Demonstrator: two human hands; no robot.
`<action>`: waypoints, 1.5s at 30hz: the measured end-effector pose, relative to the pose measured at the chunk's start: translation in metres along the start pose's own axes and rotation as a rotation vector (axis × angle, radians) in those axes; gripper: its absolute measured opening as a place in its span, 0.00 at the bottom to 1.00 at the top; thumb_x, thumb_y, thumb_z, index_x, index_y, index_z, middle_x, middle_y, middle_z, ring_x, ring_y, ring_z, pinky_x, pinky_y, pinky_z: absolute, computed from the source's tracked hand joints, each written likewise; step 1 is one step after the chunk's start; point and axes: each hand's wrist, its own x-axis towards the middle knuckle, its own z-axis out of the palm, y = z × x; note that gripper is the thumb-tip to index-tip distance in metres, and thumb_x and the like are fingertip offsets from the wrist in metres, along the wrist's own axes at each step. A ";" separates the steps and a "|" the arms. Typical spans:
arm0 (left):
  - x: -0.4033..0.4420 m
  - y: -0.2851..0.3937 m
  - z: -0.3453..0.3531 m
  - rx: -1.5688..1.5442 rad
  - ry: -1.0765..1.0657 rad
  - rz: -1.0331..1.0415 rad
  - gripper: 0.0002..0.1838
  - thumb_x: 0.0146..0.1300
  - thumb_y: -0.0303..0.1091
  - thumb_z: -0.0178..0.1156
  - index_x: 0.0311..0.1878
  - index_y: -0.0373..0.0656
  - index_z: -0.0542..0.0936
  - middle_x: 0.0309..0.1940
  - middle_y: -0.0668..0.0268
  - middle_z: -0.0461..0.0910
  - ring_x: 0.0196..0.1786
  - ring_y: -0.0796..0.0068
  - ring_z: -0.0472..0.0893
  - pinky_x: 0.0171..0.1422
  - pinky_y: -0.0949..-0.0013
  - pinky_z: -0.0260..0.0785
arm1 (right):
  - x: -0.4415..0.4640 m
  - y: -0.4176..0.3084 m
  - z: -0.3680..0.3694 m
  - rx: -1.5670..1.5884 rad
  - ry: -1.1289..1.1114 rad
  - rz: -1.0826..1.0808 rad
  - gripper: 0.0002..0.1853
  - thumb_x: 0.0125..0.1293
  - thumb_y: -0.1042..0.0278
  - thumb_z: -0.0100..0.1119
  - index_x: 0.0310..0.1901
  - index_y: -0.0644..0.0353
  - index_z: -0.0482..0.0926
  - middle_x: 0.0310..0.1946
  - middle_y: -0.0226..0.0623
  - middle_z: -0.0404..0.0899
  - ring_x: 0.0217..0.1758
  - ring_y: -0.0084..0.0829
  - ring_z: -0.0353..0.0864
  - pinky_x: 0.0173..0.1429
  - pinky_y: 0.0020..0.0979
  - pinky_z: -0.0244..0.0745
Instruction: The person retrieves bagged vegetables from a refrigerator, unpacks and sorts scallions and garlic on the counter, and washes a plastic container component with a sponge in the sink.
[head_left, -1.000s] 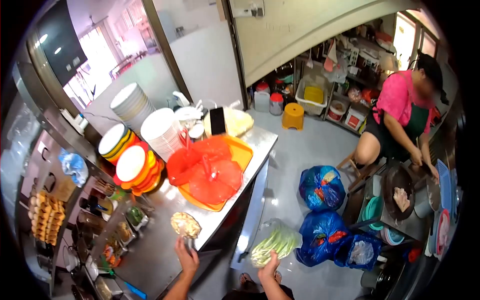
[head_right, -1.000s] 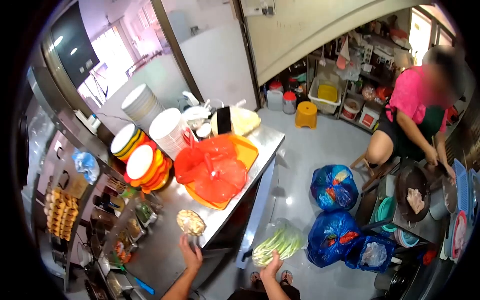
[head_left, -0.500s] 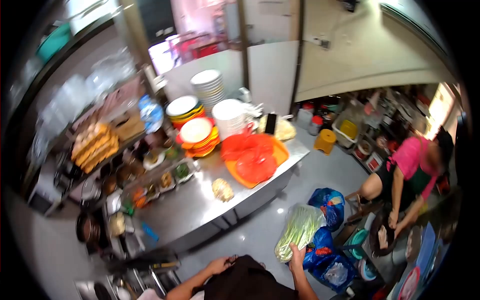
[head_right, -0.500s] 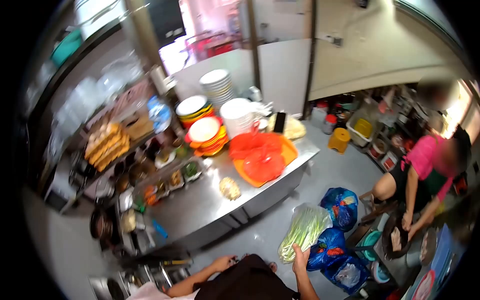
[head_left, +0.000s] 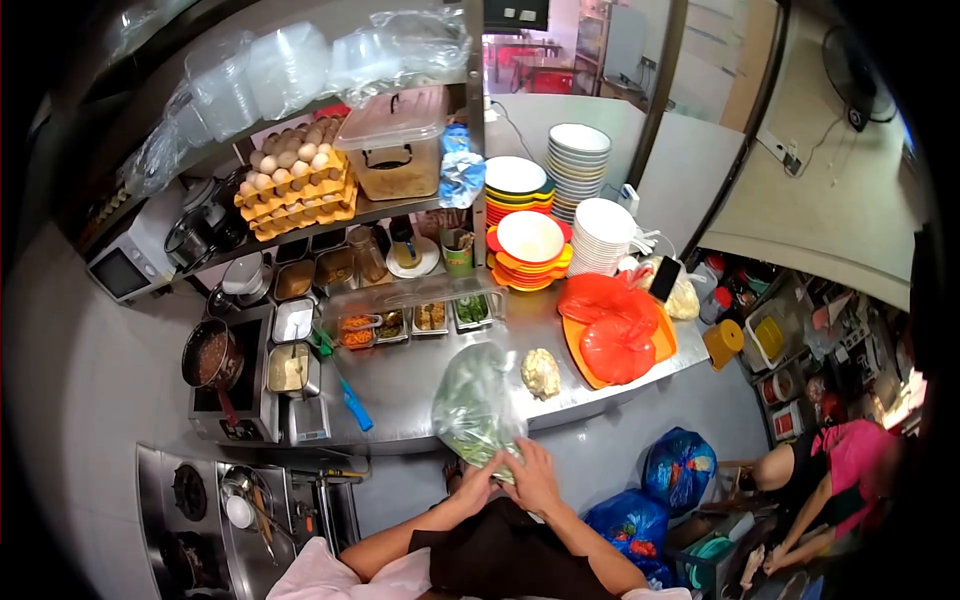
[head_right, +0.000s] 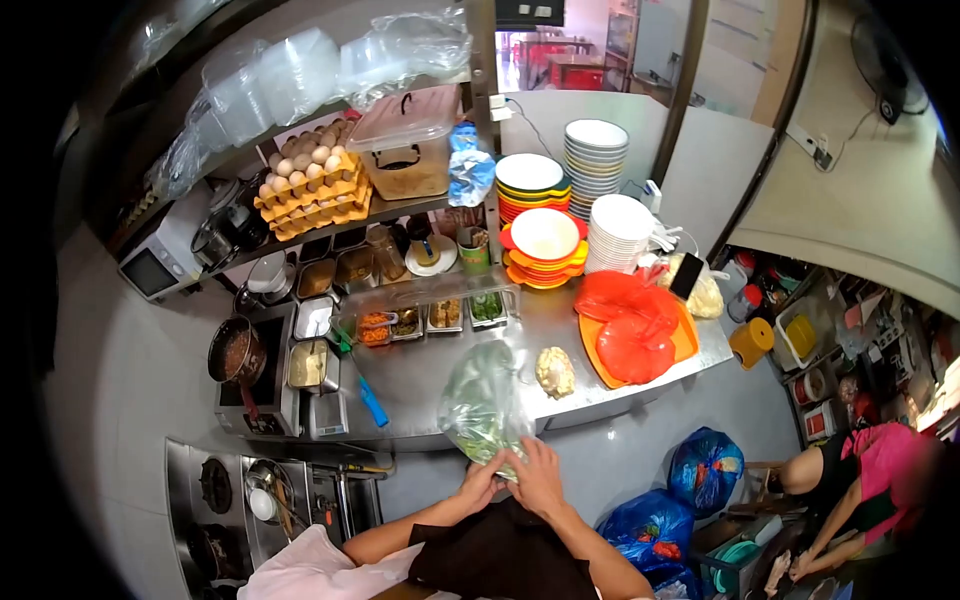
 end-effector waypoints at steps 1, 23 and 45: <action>0.009 0.008 -0.018 -0.066 0.014 -0.014 0.24 0.74 0.48 0.63 0.68 0.52 0.72 0.60 0.70 0.78 0.60 0.69 0.79 0.55 0.58 0.75 | 0.020 -0.006 0.005 -0.042 -0.050 -0.054 0.39 0.52 0.58 0.75 0.68 0.52 0.72 0.69 0.53 0.67 0.68 0.59 0.67 0.68 0.53 0.65; 0.162 0.157 -0.190 0.921 0.576 0.387 0.28 0.66 0.42 0.68 0.64 0.40 0.74 0.54 0.52 0.81 0.53 0.51 0.82 0.58 0.55 0.73 | 0.128 0.042 0.099 0.615 -0.075 0.764 0.11 0.70 0.68 0.58 0.46 0.62 0.88 0.34 0.40 0.90 0.36 0.31 0.89 0.44 0.32 0.81; 0.197 0.103 -0.041 1.639 0.086 0.813 0.26 0.57 0.31 0.70 0.60 0.47 0.77 0.58 0.63 0.79 0.63 0.57 0.73 0.67 0.54 0.64 | 0.178 0.150 0.101 0.594 -0.183 0.603 0.11 0.60 0.62 0.66 0.38 0.60 0.88 0.29 0.38 0.87 0.34 0.29 0.84 0.43 0.33 0.78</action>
